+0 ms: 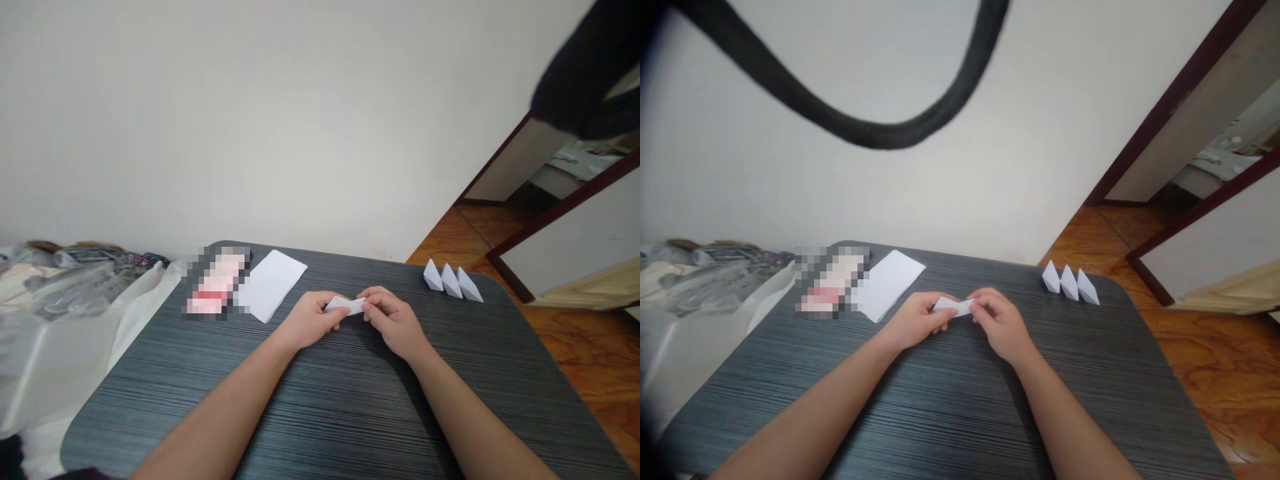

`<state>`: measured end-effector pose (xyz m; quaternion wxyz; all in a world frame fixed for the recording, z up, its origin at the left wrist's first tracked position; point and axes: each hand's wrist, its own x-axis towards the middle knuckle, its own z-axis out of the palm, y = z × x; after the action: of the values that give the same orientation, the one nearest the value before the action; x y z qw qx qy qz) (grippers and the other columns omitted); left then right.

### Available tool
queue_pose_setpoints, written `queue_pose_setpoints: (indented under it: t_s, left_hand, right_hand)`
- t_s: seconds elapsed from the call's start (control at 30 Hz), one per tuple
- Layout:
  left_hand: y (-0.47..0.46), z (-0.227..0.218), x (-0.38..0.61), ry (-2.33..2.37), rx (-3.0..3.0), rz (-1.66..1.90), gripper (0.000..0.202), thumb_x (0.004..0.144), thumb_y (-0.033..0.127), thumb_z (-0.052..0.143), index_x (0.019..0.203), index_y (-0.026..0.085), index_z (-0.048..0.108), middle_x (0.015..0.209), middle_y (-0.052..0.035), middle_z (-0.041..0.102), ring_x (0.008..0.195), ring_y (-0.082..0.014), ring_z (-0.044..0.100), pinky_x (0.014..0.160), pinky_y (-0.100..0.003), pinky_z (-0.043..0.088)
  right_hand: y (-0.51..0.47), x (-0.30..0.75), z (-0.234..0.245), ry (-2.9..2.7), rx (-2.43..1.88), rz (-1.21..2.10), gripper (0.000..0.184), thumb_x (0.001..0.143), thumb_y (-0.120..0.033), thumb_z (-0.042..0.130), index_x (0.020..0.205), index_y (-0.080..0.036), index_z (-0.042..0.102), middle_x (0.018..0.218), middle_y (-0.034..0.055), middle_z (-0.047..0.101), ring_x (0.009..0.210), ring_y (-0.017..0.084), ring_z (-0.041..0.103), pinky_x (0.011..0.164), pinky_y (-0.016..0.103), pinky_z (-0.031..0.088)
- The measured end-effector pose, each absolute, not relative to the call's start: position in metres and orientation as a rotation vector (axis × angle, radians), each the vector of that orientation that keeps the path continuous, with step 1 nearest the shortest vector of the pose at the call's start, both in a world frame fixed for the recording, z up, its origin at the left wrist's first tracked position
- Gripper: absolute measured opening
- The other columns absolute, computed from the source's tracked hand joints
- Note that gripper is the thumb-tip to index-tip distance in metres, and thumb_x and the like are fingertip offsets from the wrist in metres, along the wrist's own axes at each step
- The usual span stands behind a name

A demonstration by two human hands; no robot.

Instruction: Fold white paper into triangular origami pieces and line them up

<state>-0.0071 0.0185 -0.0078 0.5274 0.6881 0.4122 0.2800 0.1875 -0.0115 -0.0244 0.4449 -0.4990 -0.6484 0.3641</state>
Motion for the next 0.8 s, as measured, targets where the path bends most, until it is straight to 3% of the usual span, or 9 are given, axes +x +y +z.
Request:
queue_pose_setpoints:
  t_s: [0.13, 0.3, 0.43, 0.57, 0.67, 0.8]
  left_hand:
    - [0.018, -0.005, -0.006, 0.924, 1.606, 0.658, 0.027, 0.079, 0.032, 0.056, 0.097, 0.014, 0.066, 0.058, 0.0018, 0.057, 0.051, -0.0087, 0.048, 0.050, -0.020, 0.036]
    - [0.017, -0.005, -0.007, 0.947, 1.645, 0.638, 0.026, 0.081, 0.035, 0.051, 0.075, 0.013, 0.064, 0.054, 0.0021, 0.052, 0.050, -0.0085, 0.044, 0.050, -0.020, 0.033]
    - [0.017, -0.004, -0.007, 0.971, 1.654, 0.637, 0.027, 0.082, 0.035, 0.048, 0.070, 0.014, 0.059, 0.053, 0.0027, 0.051, 0.049, -0.0085, 0.043, 0.050, -0.020, 0.032]
    - [0.018, -0.004, -0.006, 1.021, 1.664, 0.656, 0.028, 0.083, 0.035, 0.046, 0.066, 0.015, 0.056, 0.051, 0.0032, 0.049, 0.047, -0.0084, 0.041, 0.049, -0.020, 0.031]
    - [0.019, -0.004, -0.006, 1.022, 1.681, 0.680, 0.030, 0.084, 0.037, 0.045, 0.065, 0.015, 0.055, 0.051, 0.0030, 0.049, 0.048, -0.0087, 0.042, 0.050, -0.020, 0.031]
    - [0.021, -0.007, -0.008, 1.031, 1.707, 0.703, 0.031, 0.084, 0.039, 0.045, 0.067, 0.015, 0.056, 0.053, 0.0030, 0.050, 0.050, -0.0092, 0.043, 0.050, -0.020, 0.032]
  right_hand:
    - [-0.011, 0.188, -0.022, -1.638, -1.201, 0.884, 0.018, 0.084, -0.023, 0.055, 0.067, -0.019, 0.062, 0.095, 0.0059, 0.060, 0.084, 0.018, 0.057, 0.071, 0.030, 0.045]
    - [-0.011, 0.185, -0.024, -1.649, -1.184, 0.897, 0.019, 0.085, -0.024, 0.054, 0.067, -0.019, 0.061, 0.096, 0.0066, 0.060, 0.085, 0.019, 0.058, 0.073, 0.031, 0.046]
    - [-0.012, 0.183, -0.031, -1.499, -1.189, 0.885, 0.004, 0.083, -0.025, 0.057, 0.084, -0.021, 0.056, 0.097, 0.0061, 0.060, 0.073, 0.016, 0.058, 0.063, 0.029, 0.048]
    - [-0.013, 0.186, -0.031, -1.619, -1.251, 0.671, 0.007, 0.080, -0.025, 0.060, 0.075, -0.021, 0.059, 0.103, 0.0074, 0.059, 0.067, 0.015, 0.056, 0.061, 0.030, 0.047]
    - [-0.014, 0.188, -0.029, -1.738, -1.263, 0.591, 0.008, 0.082, -0.025, 0.059, 0.084, -0.023, 0.067, 0.107, 0.0076, 0.059, 0.060, 0.013, 0.053, 0.057, 0.031, 0.046]
    - [-0.014, 0.188, -0.027, -1.771, -1.245, 0.551, 0.017, 0.083, -0.024, 0.057, 0.095, -0.026, 0.069, 0.108, 0.0068, 0.060, 0.068, 0.016, 0.057, 0.060, 0.031, 0.047]
